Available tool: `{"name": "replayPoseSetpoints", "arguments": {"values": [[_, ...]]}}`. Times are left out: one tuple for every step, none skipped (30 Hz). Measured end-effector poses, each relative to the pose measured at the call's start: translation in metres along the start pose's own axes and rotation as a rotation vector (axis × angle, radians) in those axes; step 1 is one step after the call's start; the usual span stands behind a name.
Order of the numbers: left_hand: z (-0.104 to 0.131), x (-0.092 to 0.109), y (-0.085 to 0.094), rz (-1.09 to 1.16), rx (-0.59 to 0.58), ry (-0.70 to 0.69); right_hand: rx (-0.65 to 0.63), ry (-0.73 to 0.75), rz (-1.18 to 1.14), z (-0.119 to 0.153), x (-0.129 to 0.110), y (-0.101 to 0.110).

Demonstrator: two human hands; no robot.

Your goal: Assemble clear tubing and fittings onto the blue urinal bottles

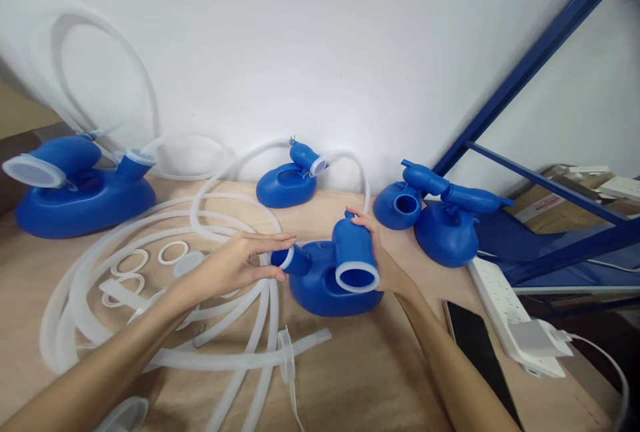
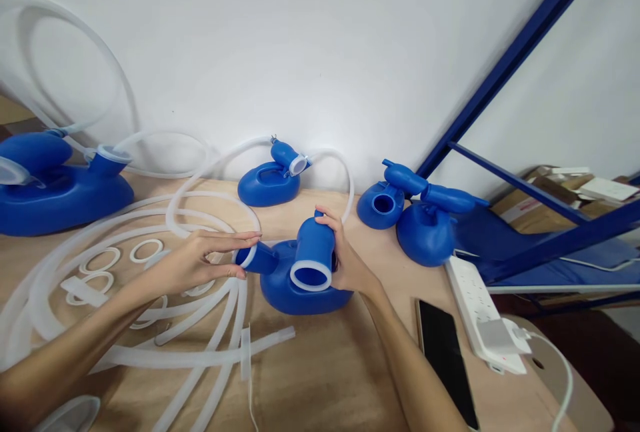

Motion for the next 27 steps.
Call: {"name": "replayPoseSetpoints", "arguments": {"values": [[0.0, -0.001, 0.0, 0.031, -0.008, -0.025, -0.011, -0.016, 0.012, 0.0, 0.0, 0.0], [0.0, -0.001, 0.001, 0.06, -0.018, -0.042, -0.02, -0.031, 0.024, -0.001, -0.001, 0.001], [-0.001, 0.0, 0.001, 0.078, -0.029, -0.052, -0.026, -0.038, 0.032, -0.001, -0.002, 0.002], [-0.002, 0.002, 0.0, 0.078, -0.042, -0.053, -0.026, -0.036, 0.036, -0.002, -0.003, 0.003], [-0.003, 0.004, 0.0, 0.054, -0.052, -0.044, -0.024, -0.028, 0.033, -0.002, -0.004, 0.004], [-0.005, 0.007, -0.002, 0.008, -0.059, -0.022, -0.021, -0.017, 0.026, -0.002, -0.004, 0.004], [-0.008, 0.009, -0.005, -0.052, -0.066, 0.005, -0.018, -0.008, 0.018, -0.001, -0.004, 0.004], [-0.01, 0.011, -0.009, -0.115, -0.072, 0.032, -0.013, -0.009, 0.015, 0.0, -0.002, 0.004], [-0.013, 0.013, -0.014, -0.168, -0.07, 0.051, -0.008, -0.022, 0.019, 0.001, 0.001, 0.003], [-0.017, 0.014, -0.019, -0.2, -0.061, 0.058, -0.002, -0.046, 0.029, 0.002, 0.004, 0.002], [-0.02, 0.014, -0.025, -0.21, -0.046, 0.055, 0.003, -0.073, 0.041, 0.003, 0.008, 0.001], [-0.023, 0.013, -0.031, -0.201, -0.024, 0.044, 0.01, -0.099, 0.051, 0.005, 0.012, 0.001], [-0.025, 0.012, -0.035, -0.184, 0.003, 0.025, 0.015, -0.116, 0.058, 0.006, 0.015, 0.0], [-0.026, 0.01, -0.039, -0.168, 0.029, 0.005, 0.017, -0.122, 0.061, 0.006, 0.016, 0.0], [-0.027, 0.009, -0.042, -0.162, 0.048, -0.017, 0.017, -0.117, 0.062, 0.006, 0.017, -0.001], [-0.026, 0.008, -0.044, -0.167, 0.06, -0.048, 0.013, -0.106, 0.062, 0.006, 0.016, -0.001], [-0.026, 0.008, -0.045, -0.176, 0.066, -0.088, 0.007, -0.092, 0.061, 0.005, 0.014, -0.001], [-0.025, 0.009, -0.045, -0.185, 0.067, -0.133, 0.001, -0.071, 0.055, 0.003, 0.011, -0.001], [-0.024, 0.01, -0.045, -0.194, 0.063, -0.176, -0.008, -0.048, 0.045, 0.002, 0.008, 0.0], [-0.024, 0.011, -0.045, -0.201, 0.055, -0.215, -0.021, -0.026, 0.032, 0.0, 0.004, 0.0], [-0.023, 0.013, -0.045, -0.209, 0.044, -0.248, -0.034, -0.008, 0.02, -0.001, 0.0, 0.0], [-0.023, 0.013, -0.045, -0.216, 0.031, -0.272, -0.046, 0.005, 0.01, -0.002, -0.002, 0.0], [-0.023, 0.014, -0.045, -0.219, 0.019, -0.287, -0.054, 0.01, 0.005, -0.003, -0.004, 0.001], [-0.023, 0.014, -0.045, -0.216, 0.008, -0.293, -0.053, 0.011, 0.004, -0.003, -0.004, 0.001], [-0.023, 0.013, -0.045, -0.207, -0.001, -0.293, -0.045, 0.009, 0.006, -0.003, -0.003, 0.001], [-0.024, 0.013, -0.044, -0.194, -0.007, -0.288, -0.031, 0.005, 0.009, -0.002, -0.002, 0.001], [-0.024, 0.012, -0.043, -0.18, -0.012, -0.275, -0.018, -0.004, 0.013, -0.001, 0.001, 0.001]]}}
Point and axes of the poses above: each hand's wrist, its own z-axis away from the middle knuckle, its own y-axis out of the back of the hand, x = y × z, the point moved 5 cm from there along -z, towards the middle knuckle, and after that the axes turned 1 degree about -y, right-handed, at the moved point
